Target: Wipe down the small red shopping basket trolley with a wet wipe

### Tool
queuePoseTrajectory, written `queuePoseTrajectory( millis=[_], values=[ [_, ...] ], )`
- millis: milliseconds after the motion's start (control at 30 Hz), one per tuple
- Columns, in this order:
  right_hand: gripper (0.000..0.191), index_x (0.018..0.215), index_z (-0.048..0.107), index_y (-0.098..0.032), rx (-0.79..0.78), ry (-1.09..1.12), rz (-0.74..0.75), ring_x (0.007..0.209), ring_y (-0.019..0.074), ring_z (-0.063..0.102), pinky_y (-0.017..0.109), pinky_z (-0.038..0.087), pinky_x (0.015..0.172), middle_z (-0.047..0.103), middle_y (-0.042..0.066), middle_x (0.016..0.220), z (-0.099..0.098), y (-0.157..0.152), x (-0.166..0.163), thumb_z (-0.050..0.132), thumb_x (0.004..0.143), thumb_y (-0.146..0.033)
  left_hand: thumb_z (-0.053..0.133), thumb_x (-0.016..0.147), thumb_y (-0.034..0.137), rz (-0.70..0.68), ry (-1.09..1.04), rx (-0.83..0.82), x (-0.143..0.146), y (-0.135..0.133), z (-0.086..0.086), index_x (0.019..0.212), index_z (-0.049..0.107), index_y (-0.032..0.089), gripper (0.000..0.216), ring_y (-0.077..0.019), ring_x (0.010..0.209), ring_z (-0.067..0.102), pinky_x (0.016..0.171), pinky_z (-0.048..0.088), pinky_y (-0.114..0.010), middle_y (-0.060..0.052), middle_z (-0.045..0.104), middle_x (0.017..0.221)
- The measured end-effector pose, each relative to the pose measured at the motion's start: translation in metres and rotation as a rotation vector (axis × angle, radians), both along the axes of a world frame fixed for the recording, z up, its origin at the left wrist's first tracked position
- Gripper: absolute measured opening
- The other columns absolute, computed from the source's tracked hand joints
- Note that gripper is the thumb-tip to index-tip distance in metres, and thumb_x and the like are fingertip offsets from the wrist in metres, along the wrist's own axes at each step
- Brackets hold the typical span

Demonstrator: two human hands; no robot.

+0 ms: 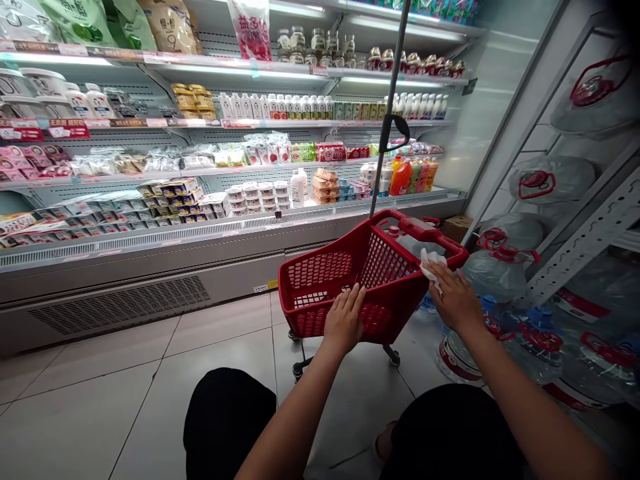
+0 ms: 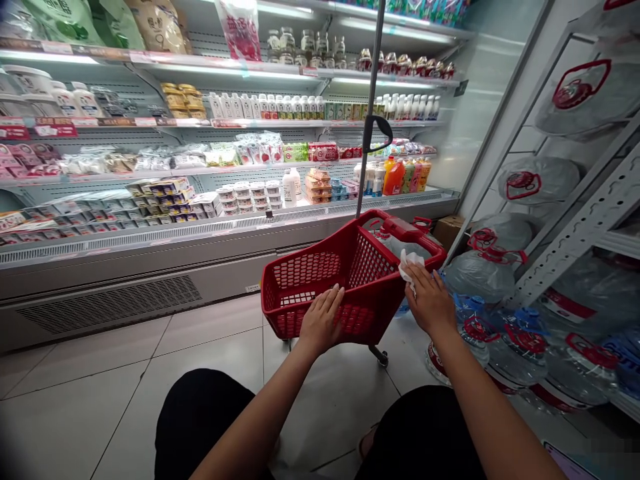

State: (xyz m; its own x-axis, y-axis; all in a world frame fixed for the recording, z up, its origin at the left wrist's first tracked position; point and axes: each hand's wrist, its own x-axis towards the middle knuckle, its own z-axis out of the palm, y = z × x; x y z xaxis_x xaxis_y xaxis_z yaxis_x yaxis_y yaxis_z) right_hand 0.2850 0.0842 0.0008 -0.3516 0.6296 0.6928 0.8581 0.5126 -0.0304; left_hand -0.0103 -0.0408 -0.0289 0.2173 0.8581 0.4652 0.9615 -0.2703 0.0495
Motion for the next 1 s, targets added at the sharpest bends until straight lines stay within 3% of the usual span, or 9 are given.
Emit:
queuePoseTrajectory(
  millis=[233,367,467,600,800,900,1000],
  values=[
    [0.059,0.162,0.036,-0.023,-0.026,0.036,0.035,0.152,0.0234,0.038,0.049,0.027,0.126,0.049,0.006,0.161,-0.006,0.017,-0.029,0.031,0.103,-0.031,0.050,0.089,0.018,0.046,0.024,0.000,0.001,-0.008,-0.009,0.165,0.023,0.011,0.081,-0.0275,0.158,0.025,0.130,0.023,-0.045,-0.012,0.022,0.173],
    [0.058,0.162,0.037,-0.023,-0.070,-0.036,0.193,0.150,0.0207,0.041,0.047,0.027,0.127,0.052,0.005,0.158,-0.026,-0.014,-0.084,0.032,0.104,-0.027,0.053,0.088,0.021,0.095,0.008,-0.016,0.005,-0.008,-0.008,0.164,0.024,0.010,0.082,-0.0276,0.157,0.028,0.129,0.024,-0.045,-0.014,0.022,0.172],
    [0.058,0.163,0.034,-0.023,-0.101,-0.104,0.314,0.154,0.0187,0.035,0.044,0.026,0.127,0.044,0.003,0.164,-0.037,-0.039,-0.115,0.032,0.105,-0.028,0.052,0.088,0.019,0.078,0.015,-0.017,0.000,-0.008,-0.006,0.163,0.025,0.011,0.080,-0.0257,0.157,0.030,0.129,0.025,-0.042,-0.014,0.025,0.172],
    [0.058,0.165,0.026,-0.029,-0.105,-0.202,0.361,0.155,0.0160,0.033,0.044,0.021,0.130,0.039,-0.001,0.166,-0.032,-0.034,-0.109,0.031,0.107,-0.030,0.052,0.090,0.021,0.056,0.035,-0.007,-0.022,-0.018,-0.003,0.163,0.026,0.014,0.078,-0.0253,0.156,0.033,0.128,0.028,-0.042,-0.012,0.029,0.170],
    [0.059,0.166,0.022,-0.033,-0.123,-0.142,0.197,0.157,0.0178,0.028,0.047,0.021,0.129,0.034,-0.003,0.169,-0.022,0.015,-0.081,0.027,0.107,-0.031,0.048,0.094,0.018,0.123,0.073,0.008,-0.058,-0.047,-0.005,0.164,0.025,0.018,0.074,-0.0243,0.155,0.034,0.127,0.030,-0.044,-0.009,0.028,0.171],
    [0.059,0.165,0.027,-0.030,-0.191,-0.066,0.153,0.156,0.0212,0.030,0.051,0.024,0.128,0.038,0.001,0.167,-0.023,0.027,-0.093,0.026,0.106,-0.032,0.049,0.091,0.016,0.164,0.070,0.002,-0.063,-0.052,-0.009,0.165,0.025,0.019,0.078,-0.0250,0.155,0.034,0.127,0.030,-0.045,-0.009,0.028,0.171],
    [0.059,0.164,0.032,-0.027,-0.237,-0.053,0.175,0.154,0.0217,0.035,0.051,0.025,0.128,0.044,0.003,0.163,-0.030,0.015,-0.120,0.026,0.106,-0.032,0.053,0.087,0.016,0.209,0.056,-0.004,-0.054,-0.047,-0.013,0.164,0.026,0.016,0.082,-0.0278,0.155,0.034,0.126,0.030,-0.047,-0.012,0.027,0.171]
  ],
)
